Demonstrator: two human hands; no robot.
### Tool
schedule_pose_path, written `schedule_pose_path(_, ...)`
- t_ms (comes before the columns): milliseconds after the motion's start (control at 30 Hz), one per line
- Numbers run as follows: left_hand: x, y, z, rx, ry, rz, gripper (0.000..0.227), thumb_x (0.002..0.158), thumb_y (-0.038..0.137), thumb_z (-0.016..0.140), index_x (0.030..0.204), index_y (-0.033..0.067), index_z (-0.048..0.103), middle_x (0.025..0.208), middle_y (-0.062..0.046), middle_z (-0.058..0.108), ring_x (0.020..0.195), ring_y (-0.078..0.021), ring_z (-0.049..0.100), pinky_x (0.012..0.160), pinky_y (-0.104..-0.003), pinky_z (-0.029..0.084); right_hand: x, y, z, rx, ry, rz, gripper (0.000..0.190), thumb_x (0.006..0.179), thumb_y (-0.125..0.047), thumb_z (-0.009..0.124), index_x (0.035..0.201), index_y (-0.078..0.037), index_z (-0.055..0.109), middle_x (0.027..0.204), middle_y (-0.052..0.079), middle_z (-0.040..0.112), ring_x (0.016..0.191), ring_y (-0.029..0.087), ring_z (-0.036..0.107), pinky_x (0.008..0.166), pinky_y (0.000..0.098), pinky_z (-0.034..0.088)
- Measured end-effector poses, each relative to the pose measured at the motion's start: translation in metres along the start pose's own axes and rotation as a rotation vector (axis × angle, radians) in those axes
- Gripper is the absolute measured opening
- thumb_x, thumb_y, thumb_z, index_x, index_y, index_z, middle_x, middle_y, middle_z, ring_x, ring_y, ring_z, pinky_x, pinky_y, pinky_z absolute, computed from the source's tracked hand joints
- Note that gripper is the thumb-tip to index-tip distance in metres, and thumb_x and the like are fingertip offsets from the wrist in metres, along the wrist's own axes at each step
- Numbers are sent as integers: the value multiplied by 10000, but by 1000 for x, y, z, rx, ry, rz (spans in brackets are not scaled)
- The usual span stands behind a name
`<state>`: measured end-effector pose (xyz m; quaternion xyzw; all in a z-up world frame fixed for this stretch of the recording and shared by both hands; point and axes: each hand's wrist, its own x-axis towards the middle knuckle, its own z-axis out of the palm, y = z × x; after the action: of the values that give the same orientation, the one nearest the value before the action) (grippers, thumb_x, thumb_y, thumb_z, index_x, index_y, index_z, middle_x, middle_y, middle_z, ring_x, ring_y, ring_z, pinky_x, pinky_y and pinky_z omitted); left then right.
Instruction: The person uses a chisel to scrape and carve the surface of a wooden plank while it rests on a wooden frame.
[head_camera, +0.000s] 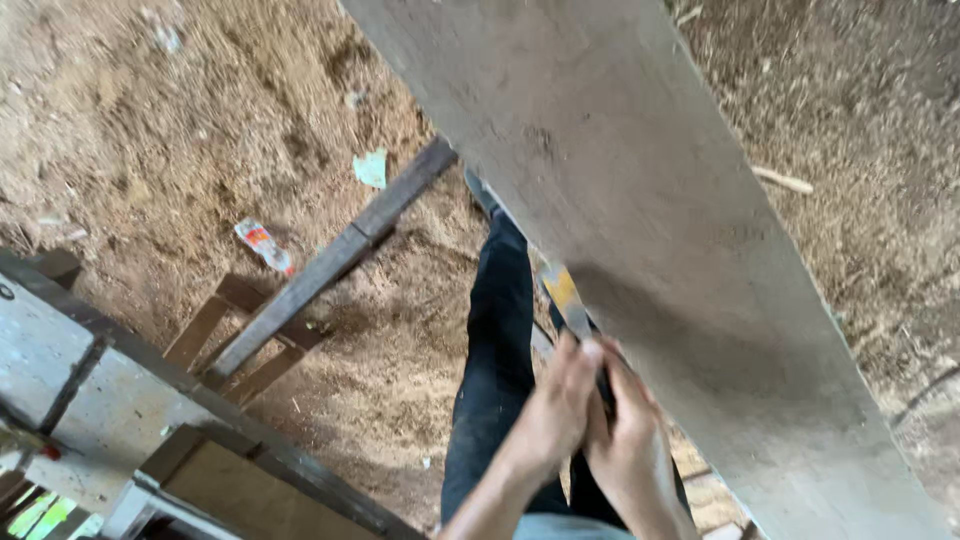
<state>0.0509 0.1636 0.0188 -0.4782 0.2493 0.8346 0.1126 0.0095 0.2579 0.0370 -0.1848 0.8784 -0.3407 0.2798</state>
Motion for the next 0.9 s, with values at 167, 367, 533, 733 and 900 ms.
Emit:
schedule_pose_path(167,-1,0,0,69,-48,11,277,1131,260,364,1239,54,515,1054,-83,563,1006,-155,546,919,-308,492,0,4,1,90,-109,242,426,934,-56,609,1357,-9,588,1182,237,710,1008,360,757,790,403,618)
schedule_pose_path(367,-2,-23,-1,148,-21,41,300,1113,280,380,1227,54,542,1079,-57,589,1046,-130,559,967,-278,469,-24,23,3,-8,-52,265,422,922,-76,633,1335,0,601,1109,252,718,946,392,741,764,431,590)
schedule_pose_path(533,-7,-28,6,106,-95,89,277,1125,282,365,1235,74,511,1071,-61,593,1055,-151,566,993,-290,462,-28,29,-5,61,-35,179,378,921,-76,643,1290,2,619,1131,248,734,973,372,760,767,402,597)
schedule_pose_path(733,-11,-38,6,188,-59,59,283,1122,262,387,1249,54,531,1107,-53,560,1067,-131,522,997,-295,443,-38,31,-12,119,-53,343,388,926,-71,647,1309,-17,622,1076,230,754,928,325,795,727,371,611)
schedule_pose_path(900,-14,-54,14,103,-134,62,260,1141,264,375,1266,72,497,1103,-40,536,1080,-115,521,998,-281,456,-46,44,-20,108,-39,201,400,894,-55,664,1286,10,622,1180,261,711,1021,367,755,775,389,602)
